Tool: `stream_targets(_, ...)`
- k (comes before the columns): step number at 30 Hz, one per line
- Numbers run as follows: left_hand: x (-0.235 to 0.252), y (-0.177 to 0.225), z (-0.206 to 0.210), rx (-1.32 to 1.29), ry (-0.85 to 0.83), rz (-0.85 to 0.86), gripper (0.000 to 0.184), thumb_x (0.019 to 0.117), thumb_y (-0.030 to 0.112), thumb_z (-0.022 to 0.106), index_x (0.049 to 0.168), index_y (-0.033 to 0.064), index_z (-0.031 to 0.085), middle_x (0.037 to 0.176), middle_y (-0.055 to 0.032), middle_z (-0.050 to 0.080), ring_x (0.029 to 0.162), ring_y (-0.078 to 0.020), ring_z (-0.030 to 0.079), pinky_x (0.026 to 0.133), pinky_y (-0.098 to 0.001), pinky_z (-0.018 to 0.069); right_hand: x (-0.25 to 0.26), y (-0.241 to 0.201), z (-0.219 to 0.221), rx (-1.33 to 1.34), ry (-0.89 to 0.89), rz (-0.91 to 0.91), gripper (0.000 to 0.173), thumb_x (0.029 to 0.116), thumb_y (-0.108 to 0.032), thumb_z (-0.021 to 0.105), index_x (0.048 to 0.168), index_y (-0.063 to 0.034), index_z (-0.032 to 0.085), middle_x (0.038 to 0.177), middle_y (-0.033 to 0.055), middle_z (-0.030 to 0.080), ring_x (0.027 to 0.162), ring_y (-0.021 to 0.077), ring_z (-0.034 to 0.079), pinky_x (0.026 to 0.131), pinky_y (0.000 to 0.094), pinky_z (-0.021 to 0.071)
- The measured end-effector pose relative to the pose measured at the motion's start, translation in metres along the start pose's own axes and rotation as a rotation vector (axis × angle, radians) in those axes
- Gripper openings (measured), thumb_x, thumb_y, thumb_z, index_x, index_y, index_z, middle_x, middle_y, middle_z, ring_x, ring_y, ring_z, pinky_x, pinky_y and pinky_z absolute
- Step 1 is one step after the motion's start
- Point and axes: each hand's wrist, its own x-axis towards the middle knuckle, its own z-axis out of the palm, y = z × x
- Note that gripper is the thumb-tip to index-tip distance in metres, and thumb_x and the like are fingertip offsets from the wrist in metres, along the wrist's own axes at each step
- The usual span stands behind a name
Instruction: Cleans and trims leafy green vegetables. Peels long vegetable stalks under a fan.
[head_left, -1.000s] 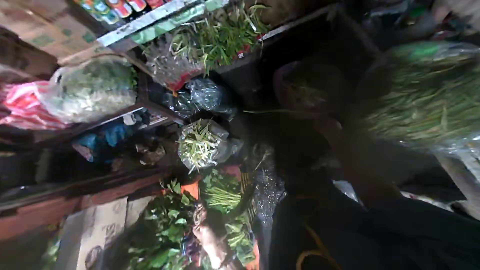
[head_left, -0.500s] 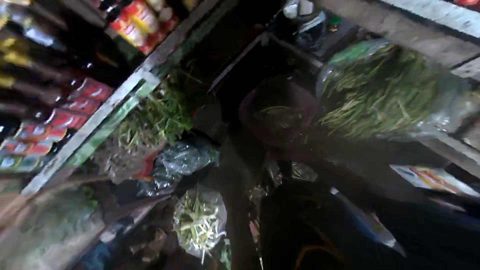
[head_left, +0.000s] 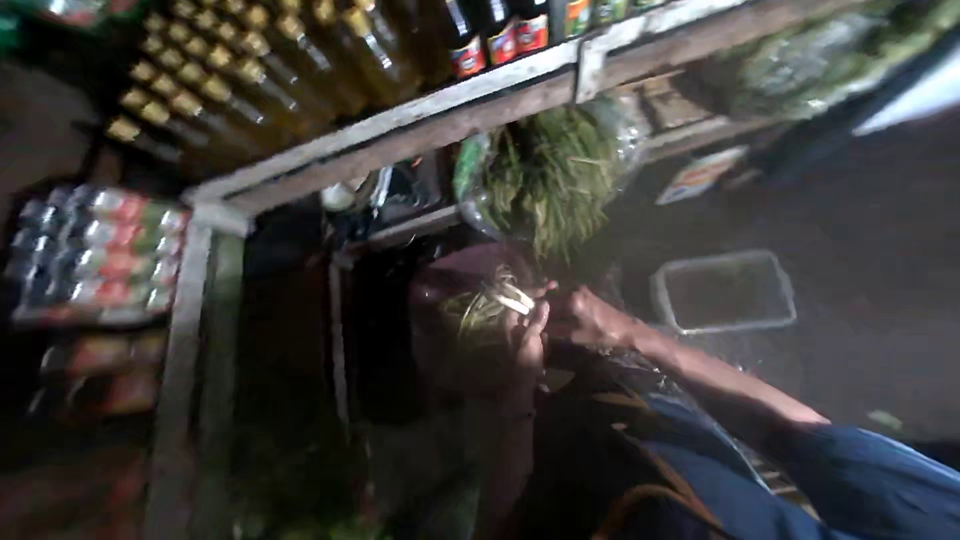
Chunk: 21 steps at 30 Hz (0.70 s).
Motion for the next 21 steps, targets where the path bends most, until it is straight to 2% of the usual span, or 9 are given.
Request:
stream_targets(2, 0.016, -0.007, -0.007, -0.077, -0.104, -0.107, 0.024, 0.1000, 0.002, 0.046, 0.113, -0.0051, 0.064, 0.110, -0.0119, 0.073, 0.110, -0.0186, 0.067, 0.100, -0.0364, 0.0533, -0.013, 0.001, 0.008, 0.044, 0.170, 0.144, 0.039, 0.0935, -0.027, 0.072, 0.119, 0.0024, 0.070, 0.096, 0.0143, 0.074, 0.084, 0.0201, 0.070, 0.081, 0.0424, 0.0581)
stream_targets(5, 0.044, -0.010, -0.023, -0.139, -0.176, -0.237, 0.025, 0.1048, 0.006, 0.037, 0.113, -0.0049, 0.058, 0.103, -0.0143, 0.074, 0.102, -0.0221, 0.071, 0.095, -0.0388, 0.0567, -0.051, -0.002, 0.022, 0.039, 0.446, 0.461, 0.050, 0.0921, -0.032, 0.069, 0.131, -0.0011, 0.063, 0.091, 0.0115, 0.071, 0.078, 0.0171, 0.066, 0.077, 0.0407, 0.0572)
stream_targets(7, 0.060, -0.016, -0.035, -0.200, -0.228, -0.315, 0.029, 0.1073, 0.008, 0.030, 0.116, -0.0038, 0.056, 0.107, -0.0169, 0.073, 0.104, -0.0269, 0.071, 0.094, -0.0431, 0.0570, -0.091, 0.006, 0.030, -0.049, 0.481, 0.679, 0.047, 0.0960, -0.028, 0.068, 0.130, 0.0028, 0.062, 0.105, 0.0211, 0.071, 0.094, 0.0315, 0.069, 0.090, 0.0525, 0.0555)
stream_targets(10, 0.073, -0.017, -0.042, -0.284, -0.346, -0.382, 0.033, 0.1084, 0.013, 0.028, 0.118, 0.0020, 0.058, 0.117, -0.0147, 0.072, 0.111, -0.0281, 0.070, 0.096, -0.0450, 0.0567, -0.154, 0.009, 0.049, -0.191, 0.279, 1.100, 0.042, 0.1049, -0.030, 0.056, 0.135, -0.0012, 0.062, 0.132, 0.0268, 0.063, 0.132, 0.0478, 0.052, 0.111, 0.0704, 0.0329)
stream_targets(13, 0.075, -0.006, -0.033, -0.390, -0.370, -0.458, 0.031, 0.1096, 0.014, 0.027, 0.110, 0.0079, 0.058, 0.112, -0.0098, 0.073, 0.106, -0.0266, 0.072, 0.092, -0.0451, 0.0591, -0.198, -0.001, 0.070, -0.287, 0.267, 1.355, 0.036, 0.1015, -0.016, 0.059, 0.135, -0.0030, 0.064, 0.134, 0.0276, 0.062, 0.137, 0.0498, 0.047, 0.116, 0.0733, 0.0171)
stream_targets(15, 0.066, 0.002, -0.024, -0.437, -0.378, -0.521, 0.032, 0.1106, 0.015, 0.026, 0.111, 0.0076, 0.058, 0.109, -0.0093, 0.073, 0.103, -0.0260, 0.072, 0.091, -0.0461, 0.0596, -0.222, -0.011, 0.084, -0.338, 0.442, 1.368, 0.030, 0.0988, -0.014, 0.062, 0.125, -0.0022, 0.070, 0.129, 0.0261, 0.066, 0.135, 0.0485, 0.049, 0.116, 0.0710, 0.0195)
stream_targets(17, 0.051, 0.009, -0.014, -0.450, -0.427, -0.550, 0.032, 0.1113, 0.015, 0.026, 0.112, 0.0055, 0.057, 0.108, -0.0104, 0.073, 0.101, -0.0262, 0.073, 0.090, -0.0468, 0.0606, -0.233, -0.020, 0.094, -0.315, 0.689, 1.227, 0.029, 0.0936, -0.013, 0.069, 0.119, -0.0014, 0.073, 0.130, 0.0258, 0.064, 0.132, 0.0479, 0.049, 0.110, 0.0685, 0.0293)
stream_targets(20, 0.014, 0.015, 0.007, -0.440, -0.564, -0.575, 0.032, 0.1098, 0.013, 0.030, 0.109, 0.0050, 0.061, 0.108, -0.0113, 0.075, 0.100, -0.0277, 0.074, 0.090, -0.0485, 0.0609, -0.226, -0.032, 0.106, -0.123, 0.924, 0.805, 0.041, 0.0915, -0.021, 0.076, 0.126, -0.0004, 0.069, 0.128, 0.0214, 0.066, 0.117, 0.0351, 0.064, 0.104, 0.0529, 0.0495)
stream_targets(21, -0.002, 0.017, 0.014, -0.429, -0.604, -0.584, 0.032, 0.1093, 0.013, 0.031, 0.107, 0.0052, 0.062, 0.107, -0.0115, 0.075, 0.101, -0.0286, 0.074, 0.089, -0.0493, 0.0610, -0.221, -0.039, 0.111, -0.077, 0.895, 0.687, 0.047, 0.0927, -0.023, 0.075, 0.133, -0.0012, 0.065, 0.129, 0.0192, 0.066, 0.118, 0.0315, 0.064, 0.105, 0.0503, 0.0494)
